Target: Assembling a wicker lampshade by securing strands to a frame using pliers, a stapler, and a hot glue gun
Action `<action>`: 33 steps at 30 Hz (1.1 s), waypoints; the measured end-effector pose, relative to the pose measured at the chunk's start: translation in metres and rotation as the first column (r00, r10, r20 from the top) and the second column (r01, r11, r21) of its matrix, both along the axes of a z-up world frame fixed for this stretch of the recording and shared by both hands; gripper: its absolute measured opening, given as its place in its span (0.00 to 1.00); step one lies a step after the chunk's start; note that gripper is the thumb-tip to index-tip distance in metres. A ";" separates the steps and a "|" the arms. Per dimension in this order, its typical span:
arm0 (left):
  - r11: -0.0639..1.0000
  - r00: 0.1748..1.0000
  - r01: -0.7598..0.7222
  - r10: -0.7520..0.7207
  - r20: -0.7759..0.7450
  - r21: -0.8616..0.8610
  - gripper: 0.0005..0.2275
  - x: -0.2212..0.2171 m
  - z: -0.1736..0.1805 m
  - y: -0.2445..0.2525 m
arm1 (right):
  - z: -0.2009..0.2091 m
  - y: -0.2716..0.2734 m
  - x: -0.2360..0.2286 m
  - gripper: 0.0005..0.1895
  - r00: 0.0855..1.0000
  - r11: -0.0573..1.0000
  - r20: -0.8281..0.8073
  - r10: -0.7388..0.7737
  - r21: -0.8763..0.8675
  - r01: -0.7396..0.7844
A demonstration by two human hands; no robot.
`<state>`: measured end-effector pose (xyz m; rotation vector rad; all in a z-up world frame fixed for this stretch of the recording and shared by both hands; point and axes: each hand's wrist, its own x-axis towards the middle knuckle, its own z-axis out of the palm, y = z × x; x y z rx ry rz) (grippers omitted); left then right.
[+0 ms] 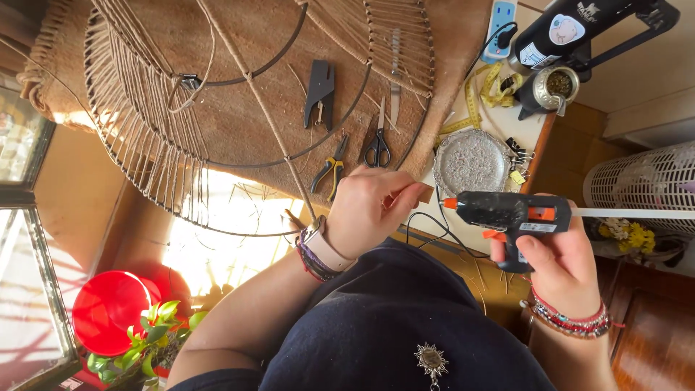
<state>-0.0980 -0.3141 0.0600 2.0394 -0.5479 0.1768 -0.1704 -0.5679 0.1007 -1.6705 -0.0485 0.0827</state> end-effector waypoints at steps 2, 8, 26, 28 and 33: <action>0.998 0.997 -0.013 0.009 0.073 0.055 0.10 -0.001 0.004 0.002 | 0.000 0.000 0.002 0.14 0.999 0.999 0.037 0.040 -0.037 -0.039; 0.981 0.956 -0.067 0.010 0.292 0.185 0.14 -0.005 0.023 0.006 | -0.006 0.000 -0.004 0.16 0.997 0.999 0.077 0.002 -0.046 0.002; 0.955 0.937 -0.070 -0.036 0.348 0.289 0.13 -0.010 0.019 0.005 | -0.024 -0.007 -0.015 0.20 0.999 0.959 -0.005 -0.045 -0.281 0.042; 0.953 0.936 -0.074 -0.036 0.350 0.294 0.13 -0.010 0.019 0.005 | -0.026 -0.008 -0.015 0.20 0.999 0.948 -0.005 -0.049 -0.315 0.045; 0.953 0.938 -0.063 -0.045 0.343 0.297 0.13 -0.010 0.019 0.005 | -0.028 -0.011 -0.015 0.20 0.998 0.918 -0.016 -0.063 -0.392 0.052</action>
